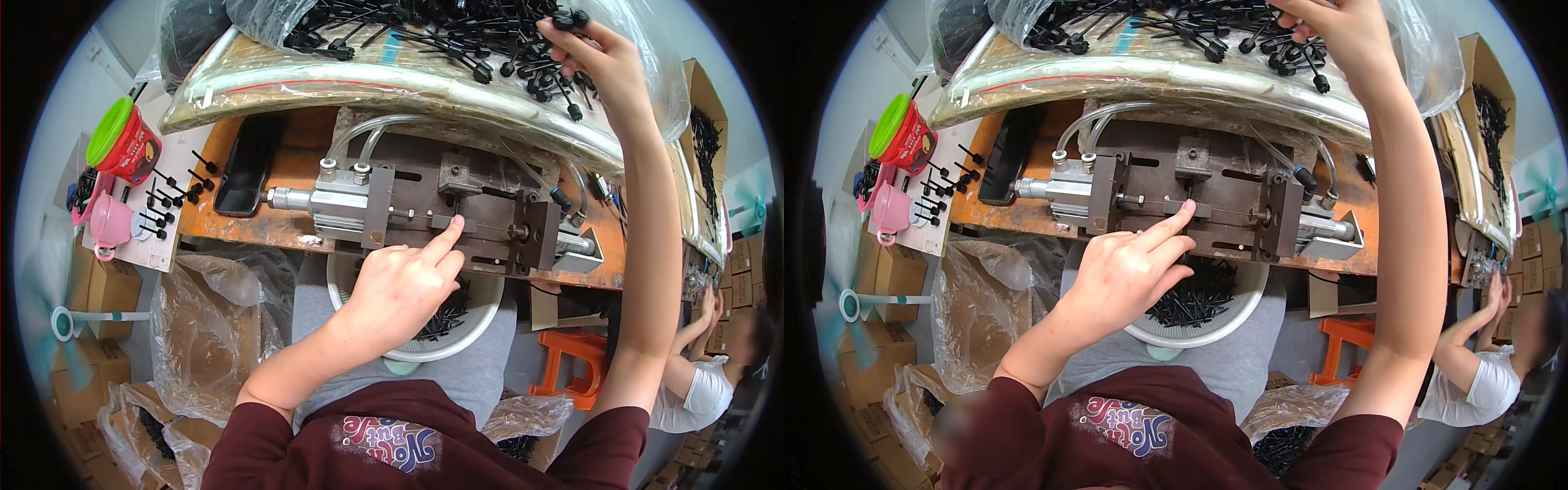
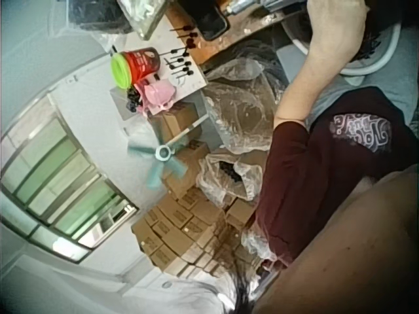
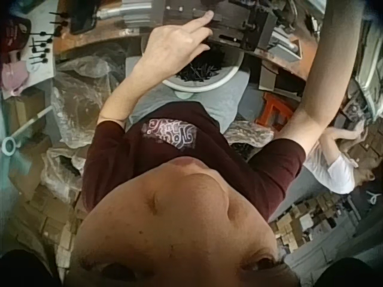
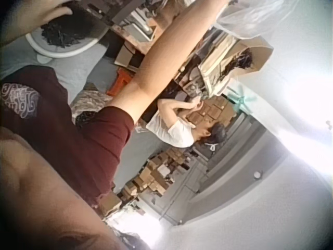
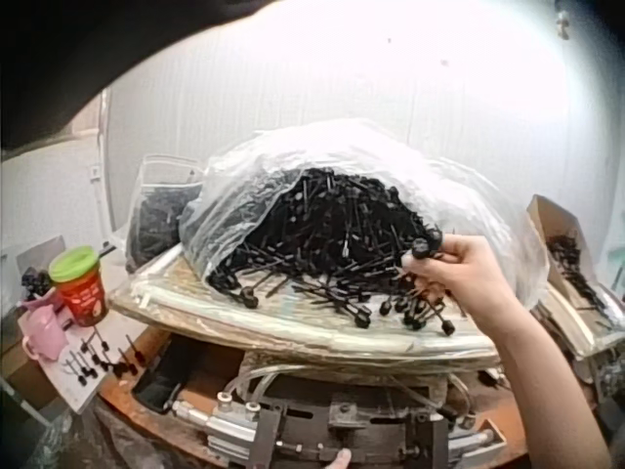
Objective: Manually assemble small electronic or plastic components using a pneumatic jig.
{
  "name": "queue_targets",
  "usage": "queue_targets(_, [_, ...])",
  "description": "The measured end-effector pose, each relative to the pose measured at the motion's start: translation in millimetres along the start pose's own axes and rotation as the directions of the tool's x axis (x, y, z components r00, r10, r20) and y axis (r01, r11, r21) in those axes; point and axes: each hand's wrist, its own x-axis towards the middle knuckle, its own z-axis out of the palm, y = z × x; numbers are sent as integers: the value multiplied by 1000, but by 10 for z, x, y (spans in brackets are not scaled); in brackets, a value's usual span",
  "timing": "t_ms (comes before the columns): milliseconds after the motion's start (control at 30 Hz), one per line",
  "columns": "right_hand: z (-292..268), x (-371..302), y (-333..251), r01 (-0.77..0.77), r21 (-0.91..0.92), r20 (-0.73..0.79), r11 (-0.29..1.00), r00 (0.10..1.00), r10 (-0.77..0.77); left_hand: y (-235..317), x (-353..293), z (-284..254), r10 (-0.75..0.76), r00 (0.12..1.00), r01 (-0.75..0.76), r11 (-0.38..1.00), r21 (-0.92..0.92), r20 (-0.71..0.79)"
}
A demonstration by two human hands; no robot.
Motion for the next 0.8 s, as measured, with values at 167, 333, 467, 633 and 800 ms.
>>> queue_targets(167, [193, -811, -424, 61, 327, -92, 943, 995, -32, 49, 52, -186, -110, 954, 17, 949, -314, -280])
queue_targets(333, [434, -1542, -551, -218, 739, 190, 637, 975, 114, 36, 139, -406, -183, 918, 22, 909, -417, -352])
queue_targets(467, [511, -1795, -481, -329, 756, 288, 566, 943, 164, 84, -18, -435, -109, 983, 0, 801, -598, -145])
queue_targets(633, [459, -1872, -433, -57, 460, -201, 886, 965, 167, 176, -161, -266, -144, 977, 69, 912, -404, -157])
queue_targets(800, [479, -1996, -521, 3, 260, -252, 966, 966, 65, 77, -218, 127, -11, 989, 3, 999, -54, -150])
